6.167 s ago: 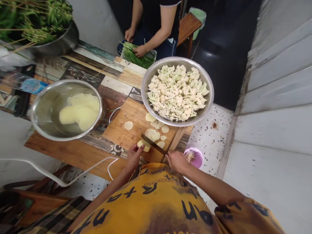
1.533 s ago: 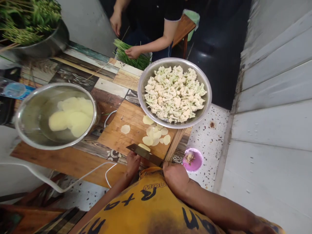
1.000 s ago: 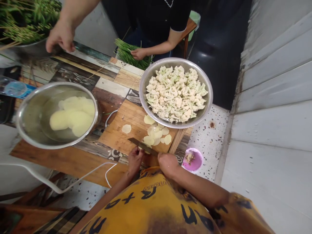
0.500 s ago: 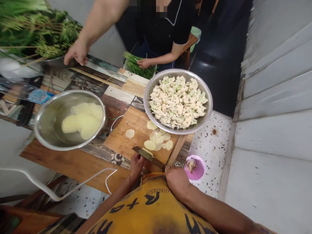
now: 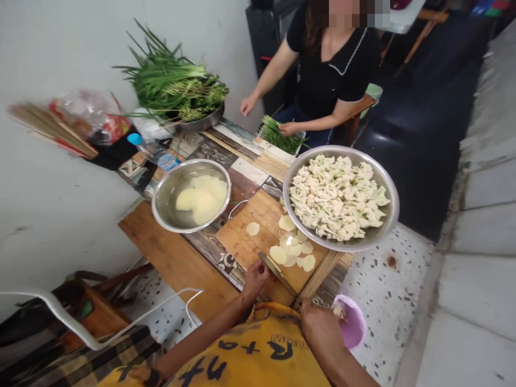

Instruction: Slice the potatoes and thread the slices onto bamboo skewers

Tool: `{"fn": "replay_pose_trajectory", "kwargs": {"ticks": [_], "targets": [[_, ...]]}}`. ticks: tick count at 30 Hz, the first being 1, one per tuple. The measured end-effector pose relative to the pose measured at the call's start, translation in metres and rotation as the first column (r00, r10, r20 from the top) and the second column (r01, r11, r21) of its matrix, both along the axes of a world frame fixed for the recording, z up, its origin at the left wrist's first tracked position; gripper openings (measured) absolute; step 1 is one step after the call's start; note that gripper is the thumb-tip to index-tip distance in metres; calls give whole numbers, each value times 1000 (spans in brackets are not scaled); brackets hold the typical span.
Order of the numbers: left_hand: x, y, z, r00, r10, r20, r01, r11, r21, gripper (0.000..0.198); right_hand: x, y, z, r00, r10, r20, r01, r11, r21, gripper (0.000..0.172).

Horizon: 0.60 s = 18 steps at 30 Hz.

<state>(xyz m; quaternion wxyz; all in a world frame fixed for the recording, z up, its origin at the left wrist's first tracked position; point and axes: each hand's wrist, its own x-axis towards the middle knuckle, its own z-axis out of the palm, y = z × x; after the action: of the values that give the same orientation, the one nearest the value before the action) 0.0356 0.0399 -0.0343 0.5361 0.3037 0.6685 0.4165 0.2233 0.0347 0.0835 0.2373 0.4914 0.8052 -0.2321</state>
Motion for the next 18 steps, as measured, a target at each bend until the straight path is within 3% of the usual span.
{"fn": "replay_pose_trajectory", "kwargs": {"ticks": [3, 8, 11, 14, 18], "targets": [[1, 2, 0, 998, 40, -39, -38, 999, 28, 20, 1, 1, -2, 1000, 16, 19, -15, 1000, -20, 28], [-1, 6, 15, 994, 63, -89, -61, 998, 23, 17, -3, 3, 2, 999, 26, 35, -24, 999, -43, 28], [-5, 3, 20, 996, 47, -79, -50, 998, -41, 10, -6, 2, 12, 998, 46, 53, -42, 997, -72, 29], [-10, -1, 16, 998, -4, -59, -2, 996, -93, 9, -9, 3, 19, 998, 42, 42, -38, 995, -93, 21], [-13, -3, 14, 982, -70, -175, 63, 997, -47, 11, -8, 1, 23, 999, 27, 19, -24, 990, -141, 17]]}}
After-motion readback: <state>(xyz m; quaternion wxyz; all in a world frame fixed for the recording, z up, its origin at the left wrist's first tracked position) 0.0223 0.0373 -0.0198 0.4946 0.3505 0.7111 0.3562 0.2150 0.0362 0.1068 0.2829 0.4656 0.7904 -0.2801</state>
